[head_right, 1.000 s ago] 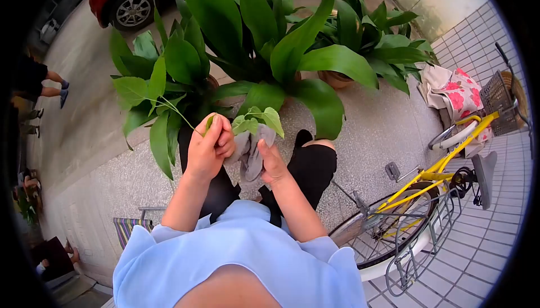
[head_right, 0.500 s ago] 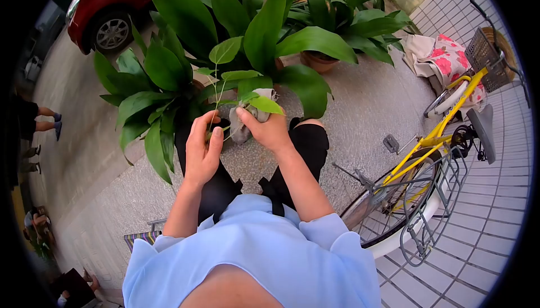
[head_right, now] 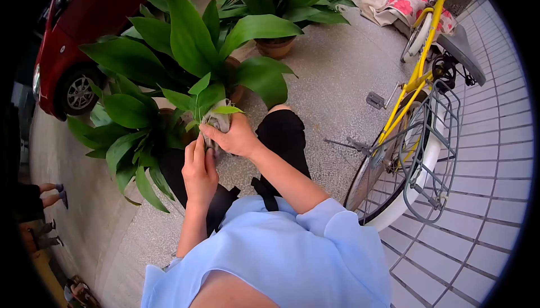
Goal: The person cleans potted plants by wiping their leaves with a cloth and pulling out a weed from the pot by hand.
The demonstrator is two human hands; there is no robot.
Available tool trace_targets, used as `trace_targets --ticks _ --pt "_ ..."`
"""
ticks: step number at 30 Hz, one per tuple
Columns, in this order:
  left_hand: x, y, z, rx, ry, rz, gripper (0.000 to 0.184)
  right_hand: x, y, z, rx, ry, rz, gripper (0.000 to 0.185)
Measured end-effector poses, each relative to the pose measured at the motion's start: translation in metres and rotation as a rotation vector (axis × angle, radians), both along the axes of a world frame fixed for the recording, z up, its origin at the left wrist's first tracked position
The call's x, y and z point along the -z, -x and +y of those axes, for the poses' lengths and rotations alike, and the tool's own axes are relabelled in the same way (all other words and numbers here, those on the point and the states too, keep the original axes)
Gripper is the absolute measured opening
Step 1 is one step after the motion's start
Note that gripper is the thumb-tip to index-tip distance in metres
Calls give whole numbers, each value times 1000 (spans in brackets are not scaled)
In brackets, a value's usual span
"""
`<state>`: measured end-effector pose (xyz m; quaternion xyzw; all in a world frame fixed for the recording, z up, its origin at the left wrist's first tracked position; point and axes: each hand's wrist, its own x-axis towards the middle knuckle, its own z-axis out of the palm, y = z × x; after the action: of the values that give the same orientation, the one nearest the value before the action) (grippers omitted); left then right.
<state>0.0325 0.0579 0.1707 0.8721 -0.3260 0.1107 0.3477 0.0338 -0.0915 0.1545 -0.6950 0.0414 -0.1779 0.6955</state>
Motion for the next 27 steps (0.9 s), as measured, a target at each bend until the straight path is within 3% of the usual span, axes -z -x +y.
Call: trace_targets --ticks 3,6,10,17,22,27 --pt "-3 -5 3 64 -71 7 44 3 5 -5 -8 90 -46 25" --pt "1 -5 -3 78 -203 -120 45 3 13 -1 74 5 -1 24" --pt "3 -2 -12 111 -86 -64 34 25 16 -9 147 53 -3 23" --pt "7 -6 -17 154 132 21 10 13 26 -7 195 298 60 23" --pt "9 -18 -2 204 214 251 11 4 27 -2 103 490 102 23" --pt "10 -28 14 218 210 329 10 -1 16 3 -20 388 26 28"
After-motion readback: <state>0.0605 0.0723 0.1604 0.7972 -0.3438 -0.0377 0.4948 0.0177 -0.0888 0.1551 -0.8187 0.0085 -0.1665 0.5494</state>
